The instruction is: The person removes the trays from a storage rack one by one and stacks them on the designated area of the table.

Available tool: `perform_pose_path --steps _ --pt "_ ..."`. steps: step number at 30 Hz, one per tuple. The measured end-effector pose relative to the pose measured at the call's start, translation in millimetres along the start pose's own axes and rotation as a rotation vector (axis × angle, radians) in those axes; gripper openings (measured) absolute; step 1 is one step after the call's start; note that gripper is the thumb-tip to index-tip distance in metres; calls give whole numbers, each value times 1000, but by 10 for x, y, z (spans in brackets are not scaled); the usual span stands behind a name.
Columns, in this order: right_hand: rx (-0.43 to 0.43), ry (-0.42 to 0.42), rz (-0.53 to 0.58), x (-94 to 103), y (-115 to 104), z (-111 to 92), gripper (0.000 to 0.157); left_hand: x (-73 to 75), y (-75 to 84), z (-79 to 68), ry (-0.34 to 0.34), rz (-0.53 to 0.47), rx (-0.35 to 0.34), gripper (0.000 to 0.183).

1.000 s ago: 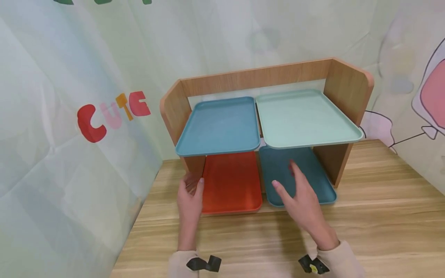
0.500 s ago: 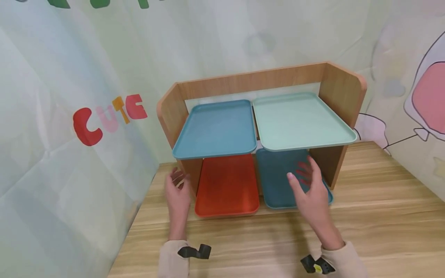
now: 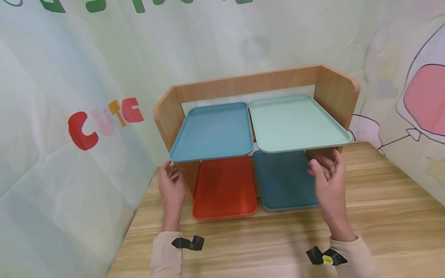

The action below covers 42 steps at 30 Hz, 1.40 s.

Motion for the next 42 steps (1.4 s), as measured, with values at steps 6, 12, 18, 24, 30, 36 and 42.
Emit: perform_pose_path --steps 6,12,18,24,30,36,42 --pt "-30 40 36 114 -50 100 71 -4 26 71 8 47 -30 45" --pt "-29 83 100 231 -123 231 70 -46 66 126 -17 30 -51 37" --pt "-34 80 153 270 -178 344 73 -61 93 212 13 37 -78 30" --pt "-48 77 161 278 -210 418 71 -76 88 259 24 75 -107 27" --pt "-58 68 229 245 -244 494 67 -74 84 279 51 113 -156 24" --pt "-72 45 336 241 -260 531 66 -112 74 294 40 107 -178 23" --pt "-90 18 371 182 -257 535 65 -60 63 281 63 117 -177 24"
Point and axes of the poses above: each hand's wrist, its own z-axis towards the middle knuckle, its own x-axis out of the back of the hand, y = z × x, the point moved 4 cm from there along z, towards the middle knuckle, and after that the axes turned 6 degrees about z, right-handed, at the moved point
